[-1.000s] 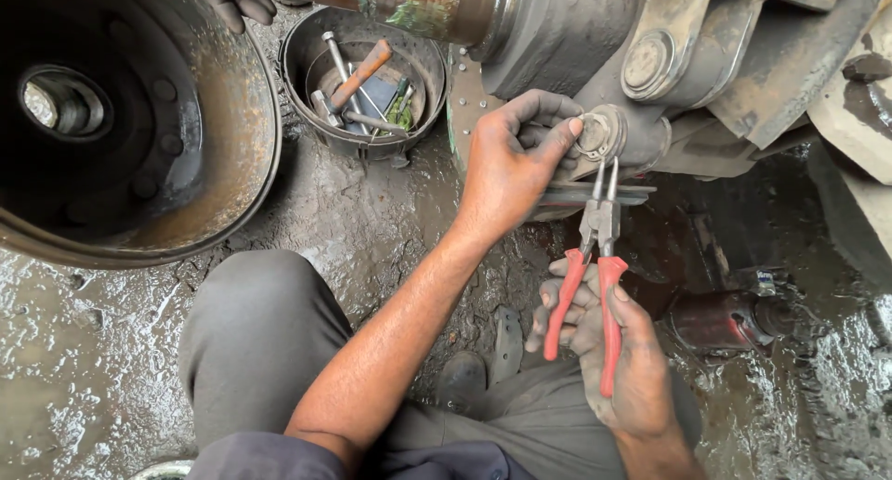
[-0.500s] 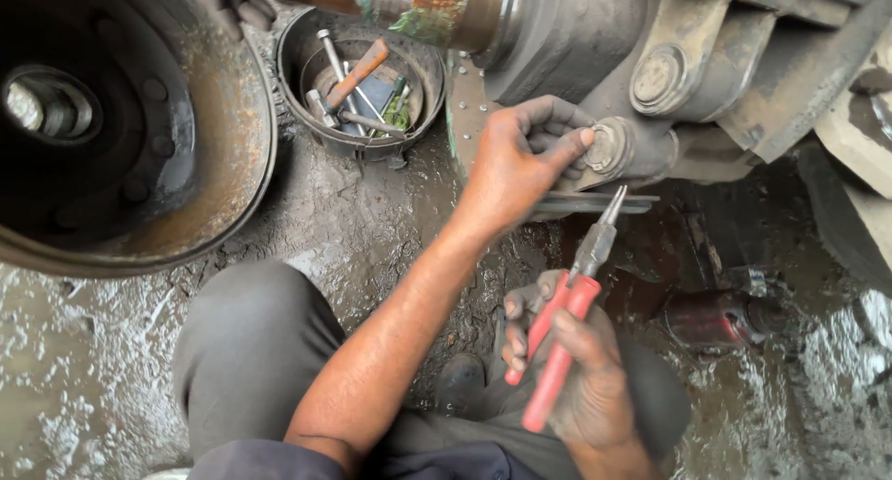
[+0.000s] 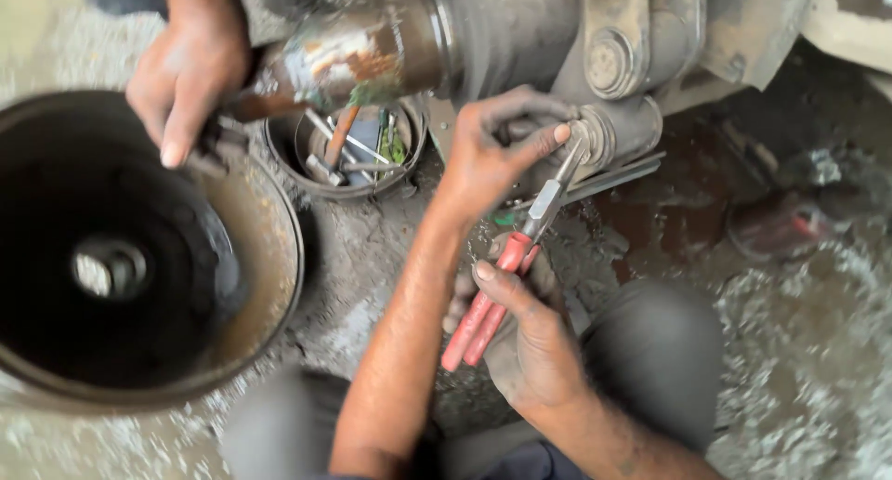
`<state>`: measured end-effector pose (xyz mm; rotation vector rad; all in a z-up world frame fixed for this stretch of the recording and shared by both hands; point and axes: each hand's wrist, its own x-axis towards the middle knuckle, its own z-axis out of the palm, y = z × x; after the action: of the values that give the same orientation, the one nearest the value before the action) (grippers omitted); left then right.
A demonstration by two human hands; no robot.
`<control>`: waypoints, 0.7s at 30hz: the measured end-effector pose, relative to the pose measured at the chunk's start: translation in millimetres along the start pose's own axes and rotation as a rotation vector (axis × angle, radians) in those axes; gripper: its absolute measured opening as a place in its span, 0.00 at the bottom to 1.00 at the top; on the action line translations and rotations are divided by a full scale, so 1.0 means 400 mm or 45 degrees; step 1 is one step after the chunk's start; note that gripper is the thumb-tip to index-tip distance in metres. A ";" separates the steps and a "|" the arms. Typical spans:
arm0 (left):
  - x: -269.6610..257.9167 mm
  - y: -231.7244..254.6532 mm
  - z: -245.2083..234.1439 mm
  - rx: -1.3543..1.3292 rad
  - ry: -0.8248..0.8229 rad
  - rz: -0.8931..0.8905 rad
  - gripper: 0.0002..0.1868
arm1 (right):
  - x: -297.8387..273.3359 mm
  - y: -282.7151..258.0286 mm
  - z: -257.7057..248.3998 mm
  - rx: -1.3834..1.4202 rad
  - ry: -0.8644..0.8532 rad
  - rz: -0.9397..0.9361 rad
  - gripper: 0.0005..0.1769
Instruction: Replacing or repairing brake components on a heavy vehicle axle.
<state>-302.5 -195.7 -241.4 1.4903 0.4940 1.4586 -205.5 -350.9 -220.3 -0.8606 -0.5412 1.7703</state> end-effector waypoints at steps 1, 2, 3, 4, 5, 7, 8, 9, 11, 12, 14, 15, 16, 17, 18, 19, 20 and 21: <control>-0.007 -0.002 0.009 0.063 0.071 0.046 0.09 | 0.006 0.007 -0.001 0.024 0.000 0.017 0.16; -0.016 -0.004 0.016 0.126 0.142 0.093 0.08 | 0.011 0.016 -0.001 0.047 -0.001 0.033 0.16; -0.018 -0.007 0.021 0.115 0.122 0.087 0.08 | 0.015 0.019 -0.003 0.057 0.015 0.019 0.16; -0.022 -0.009 0.025 0.029 0.168 0.047 0.08 | 0.018 0.023 -0.005 0.078 -0.033 -0.018 0.14; -0.025 -0.011 0.030 -0.057 0.220 0.006 0.08 | 0.020 0.024 -0.007 0.093 -0.083 -0.051 0.13; -0.025 -0.018 0.032 -0.141 0.218 -0.023 0.08 | 0.022 0.030 -0.008 0.088 -0.049 -0.053 0.13; -0.025 -0.020 0.034 -0.214 0.229 -0.047 0.07 | 0.023 0.031 -0.009 0.080 -0.028 -0.044 0.13; -0.025 -0.024 0.035 -0.221 0.225 -0.050 0.07 | 0.023 0.036 -0.012 0.079 -0.021 -0.048 0.13; -0.029 -0.030 0.036 -0.339 0.216 -0.111 0.08 | 0.021 0.045 -0.017 0.073 0.011 -0.042 0.13; -0.028 -0.031 0.036 -0.345 0.214 -0.113 0.08 | 0.021 0.046 -0.016 0.072 0.017 -0.044 0.13; -0.028 -0.033 0.036 -0.391 0.206 -0.123 0.08 | 0.021 0.045 -0.018 0.023 -0.006 -0.083 0.13; -0.029 -0.034 0.035 -0.397 0.213 -0.121 0.08 | 0.021 0.044 -0.018 0.015 -0.004 -0.079 0.13; -0.031 -0.034 0.035 -0.391 0.211 -0.113 0.08 | 0.020 0.043 -0.018 -0.004 -0.023 -0.107 0.12; -0.030 -0.034 0.035 -0.385 0.207 -0.104 0.08 | 0.021 0.041 -0.018 -0.022 -0.043 -0.137 0.12; -0.029 -0.035 0.035 -0.389 0.211 -0.101 0.08 | 0.021 0.040 -0.019 -0.028 -0.043 -0.135 0.12; -0.030 -0.035 0.036 -0.379 0.211 -0.096 0.09 | 0.021 0.040 -0.019 -0.010 -0.053 -0.126 0.12; -0.030 -0.035 0.038 -0.369 0.210 -0.091 0.09 | 0.019 0.039 -0.021 0.008 -0.063 -0.118 0.12; -0.030 -0.036 0.037 -0.369 0.214 -0.091 0.09 | 0.020 0.038 -0.021 0.006 -0.064 -0.115 0.12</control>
<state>-286.4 -203.9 -257.1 1.1187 0.4114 1.5343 -209.9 -349.3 -239.0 -0.7788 -0.5992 1.7139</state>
